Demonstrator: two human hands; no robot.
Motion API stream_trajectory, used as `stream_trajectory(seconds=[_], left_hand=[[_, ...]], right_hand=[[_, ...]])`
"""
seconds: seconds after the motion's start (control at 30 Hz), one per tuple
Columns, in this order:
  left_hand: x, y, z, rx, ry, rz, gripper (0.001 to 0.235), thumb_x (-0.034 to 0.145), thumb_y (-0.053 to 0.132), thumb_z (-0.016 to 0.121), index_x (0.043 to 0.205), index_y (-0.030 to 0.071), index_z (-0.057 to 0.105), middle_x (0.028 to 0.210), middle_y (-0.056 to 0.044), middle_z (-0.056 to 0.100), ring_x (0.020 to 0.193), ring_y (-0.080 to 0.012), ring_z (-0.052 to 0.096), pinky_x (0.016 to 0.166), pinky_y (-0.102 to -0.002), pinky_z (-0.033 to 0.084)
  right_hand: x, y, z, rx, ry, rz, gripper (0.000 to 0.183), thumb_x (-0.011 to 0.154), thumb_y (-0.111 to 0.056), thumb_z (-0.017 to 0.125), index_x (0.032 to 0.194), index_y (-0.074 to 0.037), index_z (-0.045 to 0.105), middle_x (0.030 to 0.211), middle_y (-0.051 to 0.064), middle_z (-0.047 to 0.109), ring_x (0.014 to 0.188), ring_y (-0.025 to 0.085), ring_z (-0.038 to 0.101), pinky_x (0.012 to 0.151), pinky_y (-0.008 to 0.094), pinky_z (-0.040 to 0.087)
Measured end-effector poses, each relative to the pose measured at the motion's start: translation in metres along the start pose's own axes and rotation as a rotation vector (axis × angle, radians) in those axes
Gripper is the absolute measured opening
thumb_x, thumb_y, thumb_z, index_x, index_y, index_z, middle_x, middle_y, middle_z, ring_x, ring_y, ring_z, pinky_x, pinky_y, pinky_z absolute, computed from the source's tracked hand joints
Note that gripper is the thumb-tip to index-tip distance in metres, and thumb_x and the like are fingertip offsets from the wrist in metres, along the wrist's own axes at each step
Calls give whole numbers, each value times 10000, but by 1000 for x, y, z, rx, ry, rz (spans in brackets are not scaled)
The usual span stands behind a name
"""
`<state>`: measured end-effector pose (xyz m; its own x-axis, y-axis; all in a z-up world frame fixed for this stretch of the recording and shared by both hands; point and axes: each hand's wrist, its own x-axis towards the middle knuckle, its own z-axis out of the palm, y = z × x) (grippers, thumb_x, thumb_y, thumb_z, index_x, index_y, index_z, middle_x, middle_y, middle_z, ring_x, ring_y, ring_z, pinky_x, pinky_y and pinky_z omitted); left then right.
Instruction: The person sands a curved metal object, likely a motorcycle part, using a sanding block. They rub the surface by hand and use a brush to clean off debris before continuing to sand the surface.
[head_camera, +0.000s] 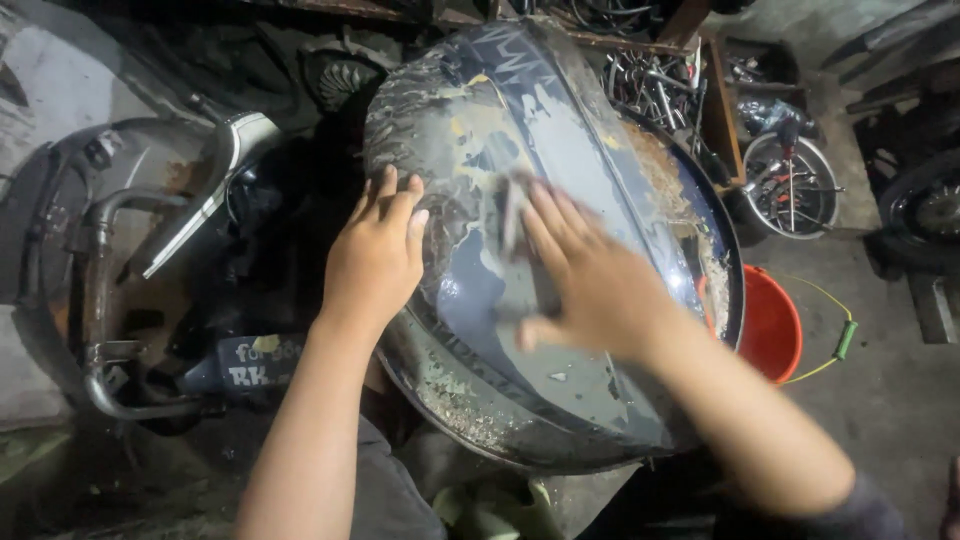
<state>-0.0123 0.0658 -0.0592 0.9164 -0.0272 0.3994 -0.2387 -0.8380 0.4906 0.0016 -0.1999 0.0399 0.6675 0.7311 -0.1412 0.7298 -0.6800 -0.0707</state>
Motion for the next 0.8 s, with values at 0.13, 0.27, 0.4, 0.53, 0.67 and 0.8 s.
stream_trajectory(seconds=[0.13,0.27,0.4,0.53,0.67,0.8], left_hand=[[-1,2,1,96,142,71,359,1097,214,632,1413,60,702,1405,-305,671,1248,-508,664,1012,-532,580],[1,0,4,36,38,34,392,1086,194,591,1436,25,641,1514,-342,570,1378,-554,554,1059,-570,531],[-1,3,10,36,-44,-31,429,1046,117,569,1462,14,580,1543,-370,512,1391,-615,496,1057,-613,513],[3,1,8,32,-12,23,393,1080,156,568,1440,-1,581,1489,-402,543,1351,-621,531,1134,-585,477],[-2,0,6,-14,-67,-36,413,1097,209,555,1476,44,572,1556,-349,509,1418,-588,481,1090,-604,496],[3,-2,6,5,-5,20,393,1102,191,557,1455,19,582,1514,-381,534,1400,-588,505,1112,-583,493]], right_hand=[[89,34,-18,-28,-25,-12,1239,879,-927,358,1671,23,298,1773,192,231,1618,365,262,1296,458,282],[144,35,-32,18,-249,137,1128,925,-854,298,1716,-86,61,1804,100,12,1656,295,8,1226,571,309],[114,23,-27,-33,-247,26,1170,937,-880,223,1697,-15,17,1778,201,-1,1632,370,-14,1292,519,116],[26,3,-2,-203,-15,-151,1278,957,-1000,197,1689,36,37,1755,245,20,1600,398,3,1285,467,49],[-79,-35,27,-168,92,-92,1430,767,-1032,339,1721,-11,39,1793,195,33,1641,368,13,1304,464,117],[-98,-35,50,-222,132,11,1386,742,-1059,296,1715,-75,210,1767,201,228,1614,382,246,1235,468,311]])
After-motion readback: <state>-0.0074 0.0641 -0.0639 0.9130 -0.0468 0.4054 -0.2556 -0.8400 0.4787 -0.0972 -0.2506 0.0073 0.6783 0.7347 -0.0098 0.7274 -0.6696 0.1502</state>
